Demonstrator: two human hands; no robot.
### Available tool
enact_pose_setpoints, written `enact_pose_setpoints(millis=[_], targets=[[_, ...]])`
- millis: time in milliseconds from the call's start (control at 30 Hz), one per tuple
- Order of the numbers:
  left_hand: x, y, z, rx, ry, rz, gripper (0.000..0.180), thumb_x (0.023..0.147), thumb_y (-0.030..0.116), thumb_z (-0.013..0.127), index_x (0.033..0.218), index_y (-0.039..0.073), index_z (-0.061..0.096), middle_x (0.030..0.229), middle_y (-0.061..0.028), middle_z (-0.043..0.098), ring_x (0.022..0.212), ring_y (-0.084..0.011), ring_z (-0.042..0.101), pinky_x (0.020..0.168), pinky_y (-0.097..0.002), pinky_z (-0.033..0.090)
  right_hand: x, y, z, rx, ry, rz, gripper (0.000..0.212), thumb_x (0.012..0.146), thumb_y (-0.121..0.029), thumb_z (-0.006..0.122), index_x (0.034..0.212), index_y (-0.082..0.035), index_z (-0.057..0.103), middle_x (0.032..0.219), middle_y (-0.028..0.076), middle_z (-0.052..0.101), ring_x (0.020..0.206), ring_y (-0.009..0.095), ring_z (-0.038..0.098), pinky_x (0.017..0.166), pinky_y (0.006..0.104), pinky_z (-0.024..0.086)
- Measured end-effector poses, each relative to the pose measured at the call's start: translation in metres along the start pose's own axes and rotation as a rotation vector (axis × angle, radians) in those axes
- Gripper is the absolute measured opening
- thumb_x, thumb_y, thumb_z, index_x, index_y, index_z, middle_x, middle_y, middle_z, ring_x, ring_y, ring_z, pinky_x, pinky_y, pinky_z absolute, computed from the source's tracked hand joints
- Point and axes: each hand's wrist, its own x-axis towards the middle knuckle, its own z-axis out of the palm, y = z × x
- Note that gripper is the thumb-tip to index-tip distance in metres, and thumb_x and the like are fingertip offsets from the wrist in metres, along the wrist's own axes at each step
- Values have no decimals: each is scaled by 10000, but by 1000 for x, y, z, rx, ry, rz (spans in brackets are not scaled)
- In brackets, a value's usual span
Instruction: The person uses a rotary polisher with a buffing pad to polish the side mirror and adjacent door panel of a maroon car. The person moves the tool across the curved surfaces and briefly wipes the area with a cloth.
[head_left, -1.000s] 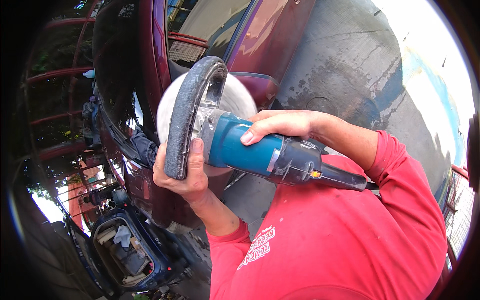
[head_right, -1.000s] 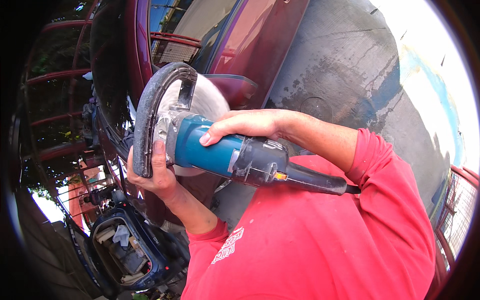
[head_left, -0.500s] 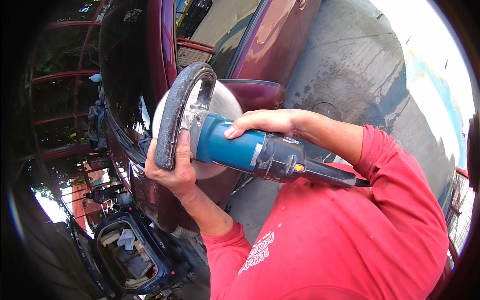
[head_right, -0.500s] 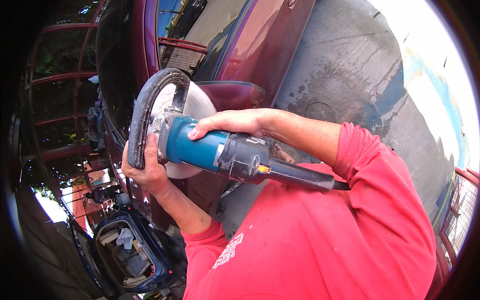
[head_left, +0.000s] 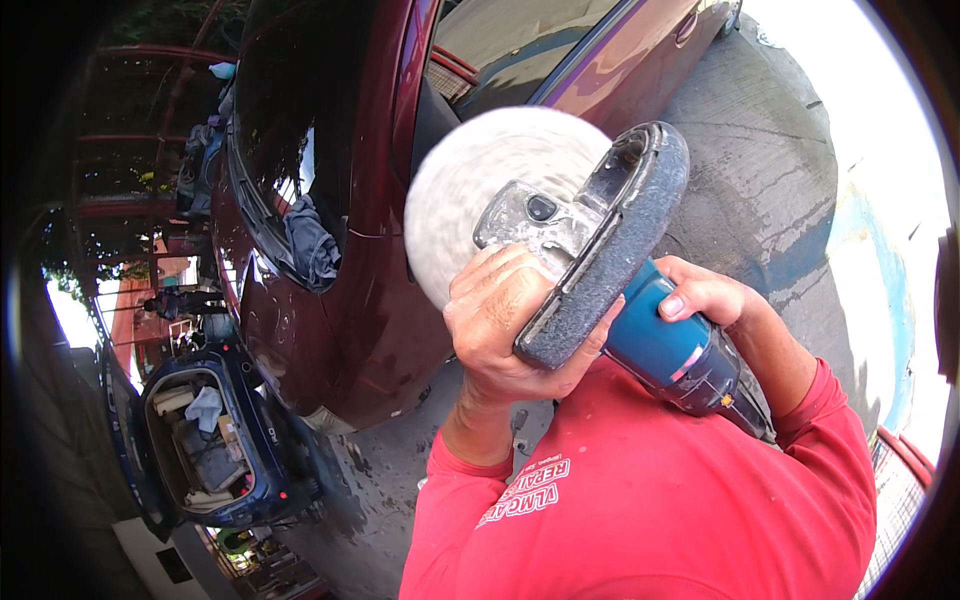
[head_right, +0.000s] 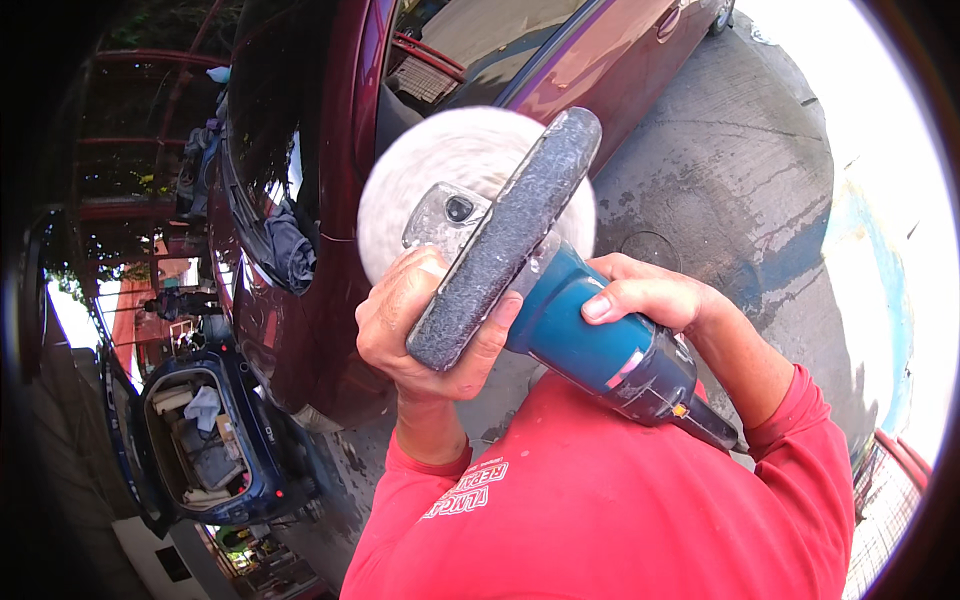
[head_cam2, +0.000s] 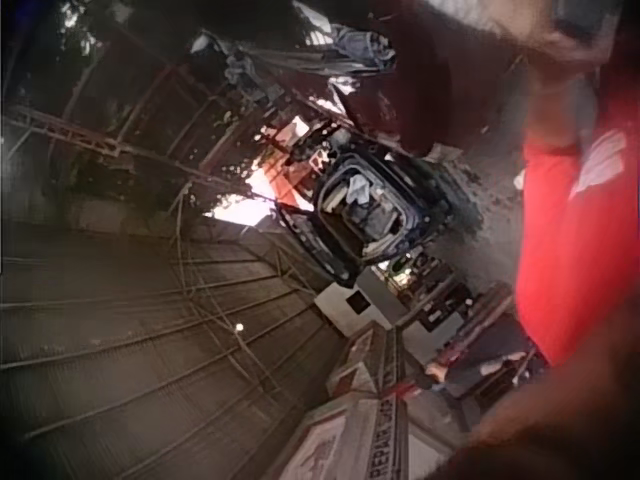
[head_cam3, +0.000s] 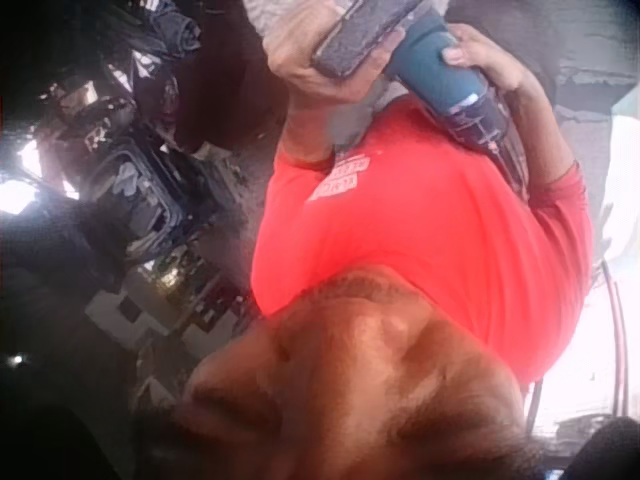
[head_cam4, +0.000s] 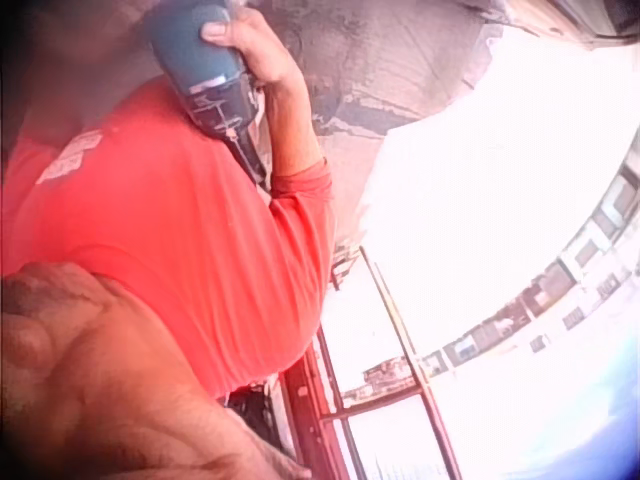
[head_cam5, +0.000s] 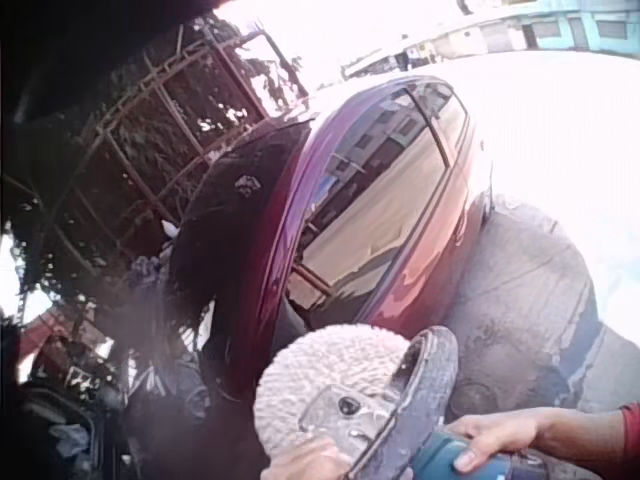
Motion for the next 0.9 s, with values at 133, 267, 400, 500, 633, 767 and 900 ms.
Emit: enact_pose_setpoints(millis=[133, 267, 400, 500, 633, 767, 900], targets=[[-10, -27, -40, 118, 120, -21, 254, 701, 73, 913, 803, 6, 690, 716, -118, 667, 613, -299, 665, 628, -367, 516, 54, -11, 11, 7, -4, 23, 813, 901, -484, 778, 1435, 107, 615, 1244, 165, 752, 1065, 200, 745, 943, 313, 597], [-38, -46, -95, 290, 195, -278, 295, 771, 92, 911, 920, -56, 703, 734, -125, 714, 619, -213, 698, 634, -328, 551, 117, -25, 28, -113, -91, 214, 786, 947, -574, 740, 1335, 108, 684, 1190, 179, 760, 1013, 197, 760, 890, 314, 614], [-62, -37, -107, 211, 337, -406, 232, 812, 103, 877, 907, -50, 730, 702, -59, 711, 595, -124, 642, 603, -271, 502, 132, -21, 51, -134, -109, 272, 815, 950, -593, 751, 1364, 104, 671, 1265, 207, 734, 1099, 211, 739, 945, 344, 602], [-56, -32, -100, 188, 360, -458, 202, 817, 98, 871, 837, -19, 708, 656, -20, 656, 556, -98, 581, 551, -262, 434, 124, -22, 55, -69, -83, 286, 885, 925, -621, 764, 1390, 121, 637, 1262, 215, 730, 1074, 215, 748, 921, 340, 615], [-24, -37, -92, 163, 309, -329, 202, 864, 98, 877, 865, -29, 721, 690, 2, 647, 603, -66, 547, 574, -240, 403, 114, -38, 50, -17, -19, 266, 918, 902, -634, 774, 1393, 122, 607, 1213, 216, 739, 965, 222, 774, 838, 353, 650], [0, -35, -90, 94, 220, -380, 174, 895, 69, 873, 922, -43, 743, 728, 25, 665, 628, -45, 539, 576, -227, 391, 103, -46, 50, 226, 178, 371, 718, 918, -472, 815, 1384, 44, 636, 1172, 188, 761, 927, 226, 783, 851, 361, 665], [13, -35, -82, 48, 189, -371, 173, 895, 67, 877, 927, -38, 743, 737, 30, 664, 637, -34, 535, 578, -215, 383, 94, -43, 47, 236, 116, 288, 702, 921, -472, 808, 1388, 26, 642, 1179, 184, 762, 940, 221, 780, 857, 358, 660]])
